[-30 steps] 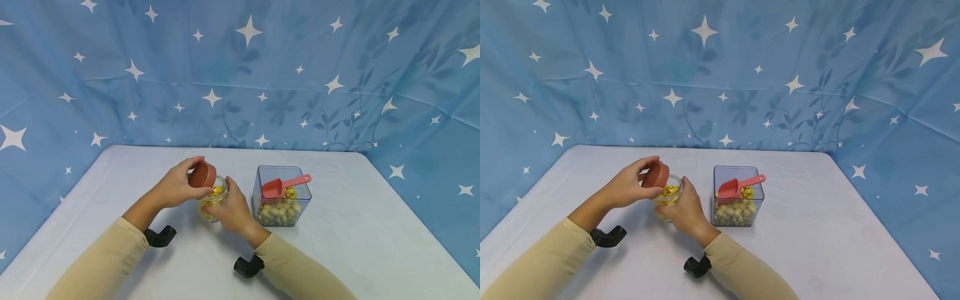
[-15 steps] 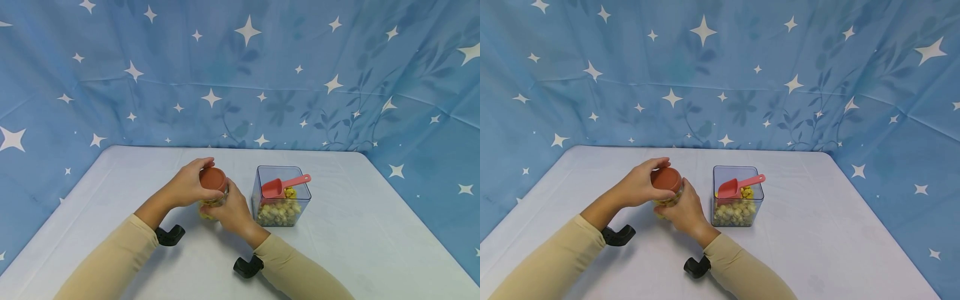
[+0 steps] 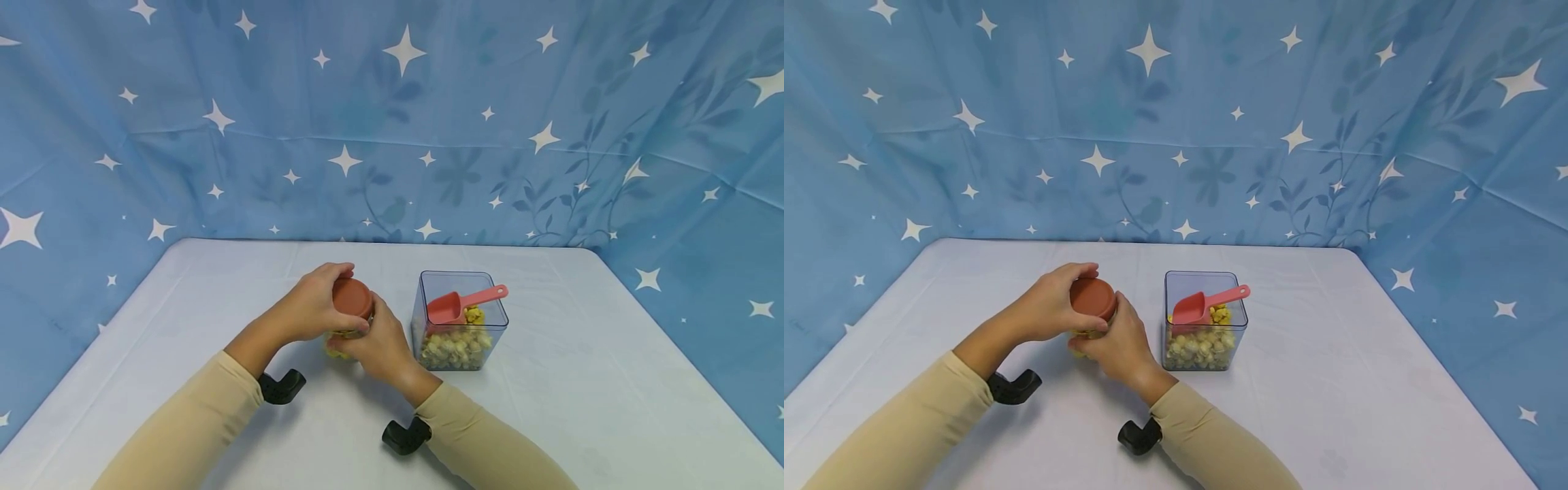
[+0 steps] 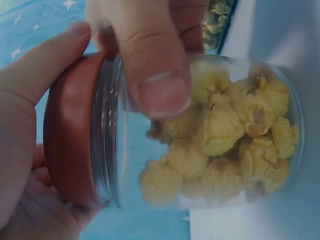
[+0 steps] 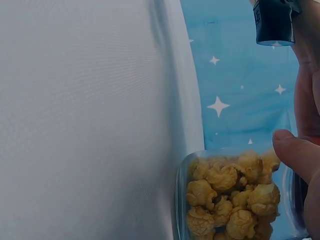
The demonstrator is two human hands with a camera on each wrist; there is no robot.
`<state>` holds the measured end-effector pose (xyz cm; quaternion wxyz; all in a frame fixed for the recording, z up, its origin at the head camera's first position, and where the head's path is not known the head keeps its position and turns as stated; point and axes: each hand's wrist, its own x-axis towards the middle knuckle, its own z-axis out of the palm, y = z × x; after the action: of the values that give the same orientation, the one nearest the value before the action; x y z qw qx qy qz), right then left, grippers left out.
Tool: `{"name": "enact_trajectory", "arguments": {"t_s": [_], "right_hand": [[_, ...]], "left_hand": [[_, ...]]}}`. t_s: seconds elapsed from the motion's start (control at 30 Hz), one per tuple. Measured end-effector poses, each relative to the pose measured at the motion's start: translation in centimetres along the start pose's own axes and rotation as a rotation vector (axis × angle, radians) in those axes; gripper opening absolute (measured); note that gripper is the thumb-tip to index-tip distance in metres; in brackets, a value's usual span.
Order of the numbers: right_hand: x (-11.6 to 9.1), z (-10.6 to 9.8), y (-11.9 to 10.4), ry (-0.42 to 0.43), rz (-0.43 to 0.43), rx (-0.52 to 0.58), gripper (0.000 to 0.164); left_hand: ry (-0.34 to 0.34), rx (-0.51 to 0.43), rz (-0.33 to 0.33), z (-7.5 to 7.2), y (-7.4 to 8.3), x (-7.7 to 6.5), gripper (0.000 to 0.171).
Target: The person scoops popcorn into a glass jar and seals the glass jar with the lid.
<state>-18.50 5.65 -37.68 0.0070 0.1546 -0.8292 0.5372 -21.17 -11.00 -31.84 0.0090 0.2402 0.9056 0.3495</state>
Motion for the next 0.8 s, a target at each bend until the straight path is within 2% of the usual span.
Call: {"name": "enact_trajectory", "arguments": {"t_s": [0.2, 0.33, 0.43, 0.53, 0.67, 0.8], "right_hand": [[0.0, -0.2, 0.1, -0.016, 0.003, -0.014, 0.079], [-0.1, -0.6, 0.0, -0.028, -0.017, -0.018, 0.089], [-0.1, -1.2, -0.3, -0.051, -0.03, -0.022, 0.098], [0.0, -1.8, -0.7, -0.083, -0.047, -0.024, 0.098], [0.1, -2.4, -1.0, -0.111, -0.088, 0.0, 0.091], [0.4, -2.6, -1.2, -0.128, -0.12, 0.034, 0.087]], "left_hand": [[-0.032, -0.076, 0.004, -0.4, -1.0, -0.3, 0.099], [-0.003, -0.101, -0.019, -0.7, -2.0, -1.0, 0.106], [0.016, -0.095, -0.027, -1.0, -2.7, -1.7, 0.105], [0.019, -0.114, -0.028, -1.3, -3.5, -2.3, 0.099], [0.01, -0.216, -0.021, -1.2, -4.6, -3.3, 0.085], [-0.006, -0.335, -0.009, -0.5, -5.3, -4.0, 0.075]]}}
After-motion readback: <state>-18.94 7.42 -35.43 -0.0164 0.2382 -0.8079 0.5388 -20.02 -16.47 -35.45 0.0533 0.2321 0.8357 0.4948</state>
